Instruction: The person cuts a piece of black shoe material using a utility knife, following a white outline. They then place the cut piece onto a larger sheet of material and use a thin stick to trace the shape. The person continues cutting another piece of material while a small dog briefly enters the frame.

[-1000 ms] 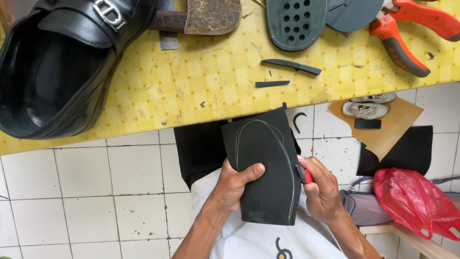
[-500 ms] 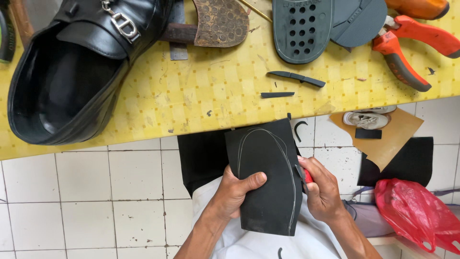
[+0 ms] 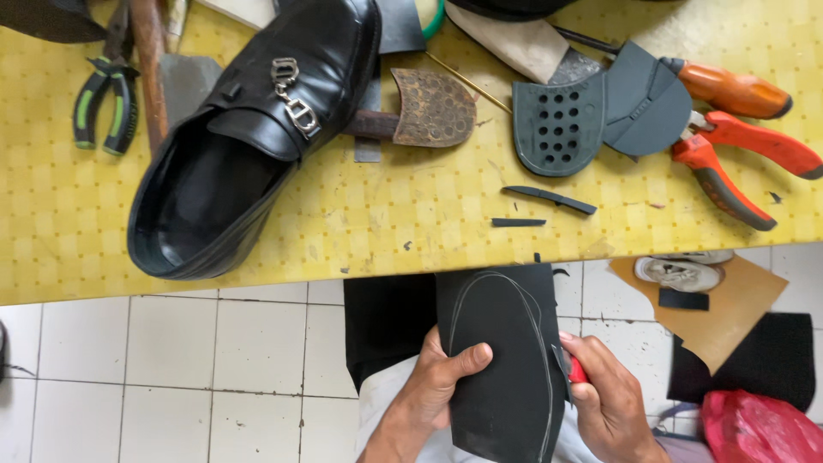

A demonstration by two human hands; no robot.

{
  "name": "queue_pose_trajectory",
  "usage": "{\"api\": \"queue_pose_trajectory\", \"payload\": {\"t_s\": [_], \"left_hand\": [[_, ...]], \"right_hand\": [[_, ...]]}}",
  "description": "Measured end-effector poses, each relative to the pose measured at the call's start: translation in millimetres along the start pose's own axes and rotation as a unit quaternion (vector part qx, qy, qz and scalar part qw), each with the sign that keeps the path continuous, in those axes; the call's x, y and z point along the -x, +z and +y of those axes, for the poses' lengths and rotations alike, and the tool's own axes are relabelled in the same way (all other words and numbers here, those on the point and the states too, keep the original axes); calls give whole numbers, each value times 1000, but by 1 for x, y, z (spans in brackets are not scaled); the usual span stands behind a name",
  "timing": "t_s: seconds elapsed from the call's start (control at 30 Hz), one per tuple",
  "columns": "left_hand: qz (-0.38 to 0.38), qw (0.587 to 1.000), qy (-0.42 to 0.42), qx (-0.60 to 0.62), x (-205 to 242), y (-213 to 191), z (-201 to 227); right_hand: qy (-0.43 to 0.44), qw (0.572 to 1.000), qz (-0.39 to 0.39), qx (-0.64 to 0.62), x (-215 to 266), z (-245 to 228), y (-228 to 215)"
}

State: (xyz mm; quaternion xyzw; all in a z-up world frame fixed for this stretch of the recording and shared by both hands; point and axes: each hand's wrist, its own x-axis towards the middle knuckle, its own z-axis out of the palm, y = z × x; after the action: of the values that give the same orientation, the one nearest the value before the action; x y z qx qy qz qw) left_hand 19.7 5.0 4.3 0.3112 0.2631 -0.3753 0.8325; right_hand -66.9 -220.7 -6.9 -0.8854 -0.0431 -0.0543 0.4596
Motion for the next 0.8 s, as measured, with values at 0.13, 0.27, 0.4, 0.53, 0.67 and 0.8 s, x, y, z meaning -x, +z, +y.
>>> {"api": "queue_pose_trajectory", "payload": {"t_s": [0.13,0.27,0.4,0.53,0.67,0.8], "left_hand": [[22,998,3,62,-1,5,4],[-17,998,3,60,-2,5,5],[0,998,-10,54,-5,8,7],[-17,1000,0,-13,-7,10,13],[2,1000,-1,-1,-1,21,26],[9,1000,-20,2,-5,17,24]], "right_hand": [[2,1000,-20,16,3,-2,0],[12,999,-25,27,-1,-5,-5],[21,998,-39,37,-6,-6,-10],[21,999,-40,26,-7,-5,-9],[-13,999,-24,27,-9,-3,-8],[-26,999,-17,22,-10,-3,-5]]}}
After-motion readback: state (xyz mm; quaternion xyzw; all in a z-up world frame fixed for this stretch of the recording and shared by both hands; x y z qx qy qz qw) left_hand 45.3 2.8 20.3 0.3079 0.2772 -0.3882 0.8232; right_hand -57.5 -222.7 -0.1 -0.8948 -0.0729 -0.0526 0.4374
